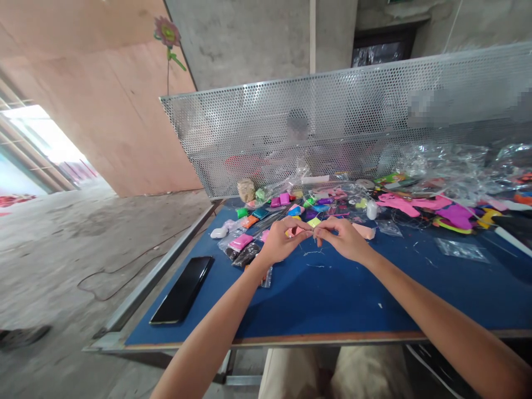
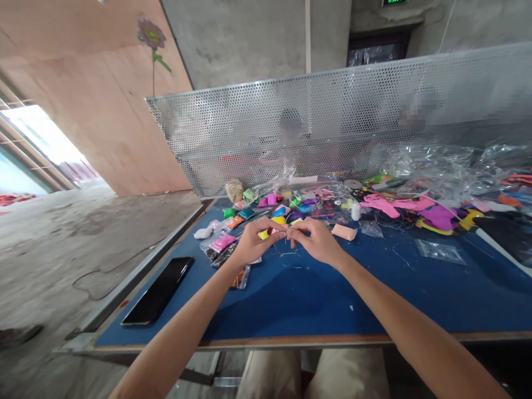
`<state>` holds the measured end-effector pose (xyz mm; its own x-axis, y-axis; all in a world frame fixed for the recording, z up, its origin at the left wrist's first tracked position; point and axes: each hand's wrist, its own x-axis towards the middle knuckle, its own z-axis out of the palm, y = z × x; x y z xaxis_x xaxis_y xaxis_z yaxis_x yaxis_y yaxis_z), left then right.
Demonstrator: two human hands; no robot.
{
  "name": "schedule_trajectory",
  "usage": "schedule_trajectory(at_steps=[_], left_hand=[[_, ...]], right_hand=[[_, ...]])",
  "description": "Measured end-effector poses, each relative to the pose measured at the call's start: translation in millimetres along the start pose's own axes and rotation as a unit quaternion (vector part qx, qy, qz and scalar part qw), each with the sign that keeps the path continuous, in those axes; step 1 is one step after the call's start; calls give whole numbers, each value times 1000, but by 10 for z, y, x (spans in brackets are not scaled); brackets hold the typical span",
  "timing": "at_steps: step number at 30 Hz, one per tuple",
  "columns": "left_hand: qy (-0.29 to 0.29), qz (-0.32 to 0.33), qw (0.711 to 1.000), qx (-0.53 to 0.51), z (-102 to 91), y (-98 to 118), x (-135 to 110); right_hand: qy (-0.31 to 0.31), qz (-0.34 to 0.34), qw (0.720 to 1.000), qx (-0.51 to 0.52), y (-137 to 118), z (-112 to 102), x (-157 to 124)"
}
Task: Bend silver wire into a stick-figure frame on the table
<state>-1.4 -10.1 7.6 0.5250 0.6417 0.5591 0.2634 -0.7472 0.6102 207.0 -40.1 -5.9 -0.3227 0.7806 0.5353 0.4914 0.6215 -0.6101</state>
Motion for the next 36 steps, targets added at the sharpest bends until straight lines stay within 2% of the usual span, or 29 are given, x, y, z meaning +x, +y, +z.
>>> schedule_trajectory(at_steps=[8,11,15,19,23,25,27,30,33,36], left_hand=[[42,-47,997,-36,44,-48,7],[43,-39,997,-45,41,-36,2],[20,-20,999,-39,23,-21,8],[-33,-5,998,-61,2,-63,23],[-70,12,993,-92,-42,-127,37],[-80,4,991,-103,-69,-129,41],[-93,-19,988,-120,-86,-98,41],[-94,-58,981,-158,-71,-17,31],[-57,-102,979,-164,-17,48,19],[-36,-125,979,-155,30,70,18]], right_hand=[[47,-19,998,-33,13,14,-11],[53,-21,998,-37,0,15,-13],[28,-4,1000,-5,-15,-1,-14],[-4,17,1000,12,-25,-6,-13],[-12,5,1000,13,-49,18,-15],[11,-15,1000,-8,-41,37,-20],[61,-39,996,-55,-9,55,-26],[135,-80,978,-140,50,72,-35],[166,-115,959,-200,64,80,-45],[172,-138,946,-237,38,86,-57]])
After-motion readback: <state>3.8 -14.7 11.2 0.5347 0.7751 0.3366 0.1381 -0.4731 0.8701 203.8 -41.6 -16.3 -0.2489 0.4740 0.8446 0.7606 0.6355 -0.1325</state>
